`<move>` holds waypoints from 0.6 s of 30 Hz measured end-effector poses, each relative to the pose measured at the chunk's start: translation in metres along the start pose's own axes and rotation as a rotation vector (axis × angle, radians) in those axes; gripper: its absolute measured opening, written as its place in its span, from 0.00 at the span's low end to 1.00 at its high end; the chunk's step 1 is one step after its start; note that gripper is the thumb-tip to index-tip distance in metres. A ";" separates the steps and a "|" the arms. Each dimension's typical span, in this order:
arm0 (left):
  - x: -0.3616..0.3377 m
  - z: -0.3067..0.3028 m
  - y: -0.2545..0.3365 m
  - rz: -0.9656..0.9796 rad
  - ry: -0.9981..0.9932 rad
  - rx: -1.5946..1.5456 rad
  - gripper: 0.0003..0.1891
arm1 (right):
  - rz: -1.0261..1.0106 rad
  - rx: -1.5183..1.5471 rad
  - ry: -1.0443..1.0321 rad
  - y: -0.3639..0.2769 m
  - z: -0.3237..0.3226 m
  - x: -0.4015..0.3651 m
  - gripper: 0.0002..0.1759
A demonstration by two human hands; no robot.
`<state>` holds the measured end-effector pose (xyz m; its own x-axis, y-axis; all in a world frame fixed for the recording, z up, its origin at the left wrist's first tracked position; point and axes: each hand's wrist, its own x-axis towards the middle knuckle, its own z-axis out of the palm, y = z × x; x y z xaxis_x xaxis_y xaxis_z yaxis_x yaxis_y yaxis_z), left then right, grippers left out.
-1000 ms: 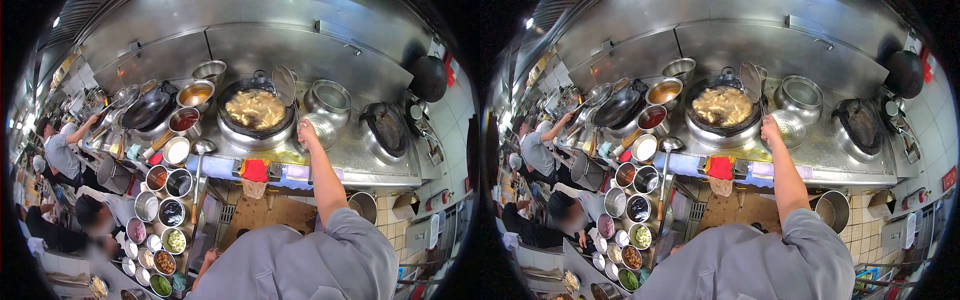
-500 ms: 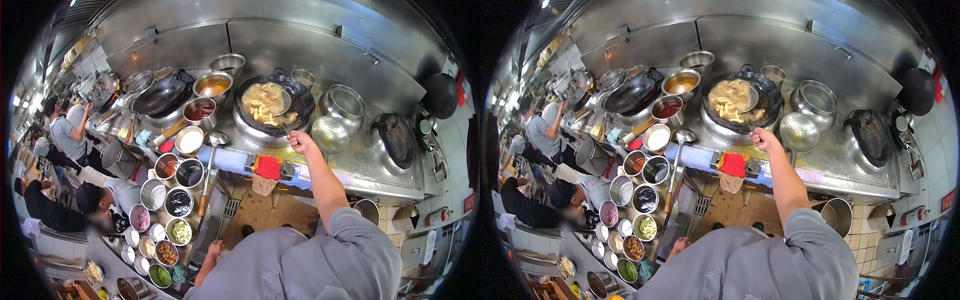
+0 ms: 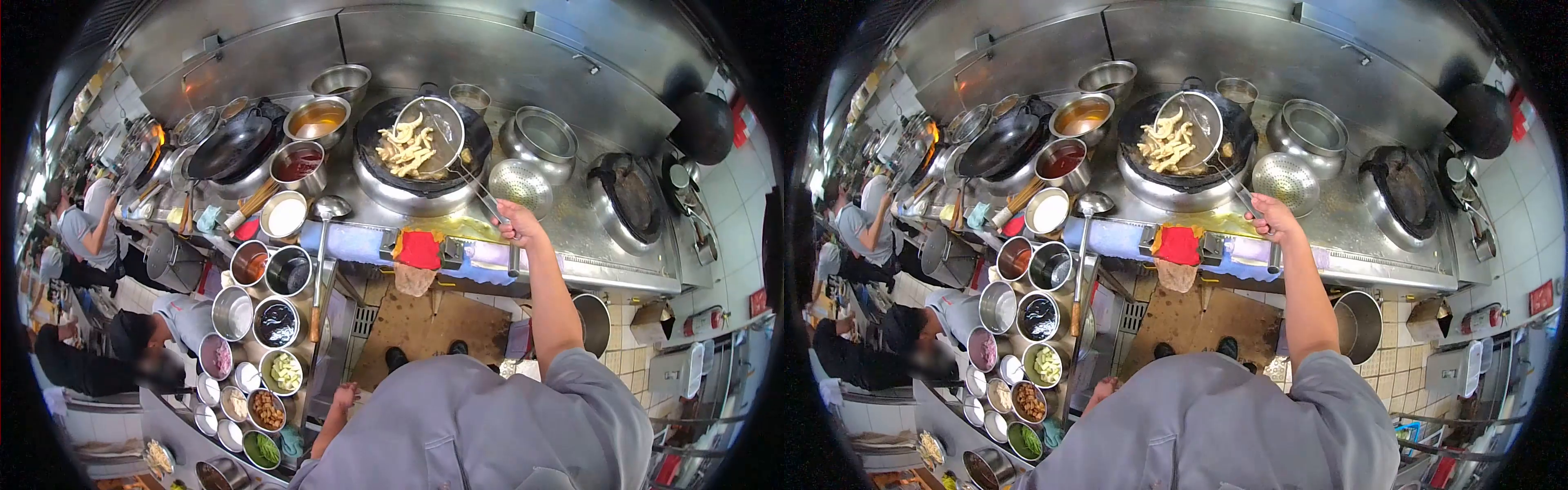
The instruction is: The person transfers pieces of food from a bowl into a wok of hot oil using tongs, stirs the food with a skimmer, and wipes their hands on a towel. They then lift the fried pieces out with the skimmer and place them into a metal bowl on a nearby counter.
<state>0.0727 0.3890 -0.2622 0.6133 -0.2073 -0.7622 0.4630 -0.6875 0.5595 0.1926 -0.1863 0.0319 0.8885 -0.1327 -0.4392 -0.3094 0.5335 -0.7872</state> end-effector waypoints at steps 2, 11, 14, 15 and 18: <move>0.022 0.000 -0.003 -0.105 0.008 -0.320 0.13 | -0.045 -0.062 0.032 -0.004 0.001 -0.015 0.24; 0.055 -0.014 0.038 -0.061 -0.025 -0.530 0.10 | -0.232 -0.299 0.242 -0.010 0.027 -0.036 0.23; 0.044 -0.019 0.059 -0.039 -0.021 -0.406 0.10 | -0.253 -0.414 0.305 -0.010 0.030 -0.032 0.22; 0.039 -0.019 0.066 -0.042 -0.024 -0.403 0.10 | -0.250 -0.412 0.309 -0.009 0.032 -0.033 0.22; 0.034 -0.019 0.068 -0.085 -0.021 -0.304 0.10 | -0.240 -0.490 0.297 -0.012 0.044 -0.040 0.22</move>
<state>0.1372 0.3488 -0.2435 0.5521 -0.1743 -0.8153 0.6842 -0.4641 0.5625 0.1757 -0.1507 0.0776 0.8419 -0.4661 -0.2719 -0.2952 0.0240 -0.9551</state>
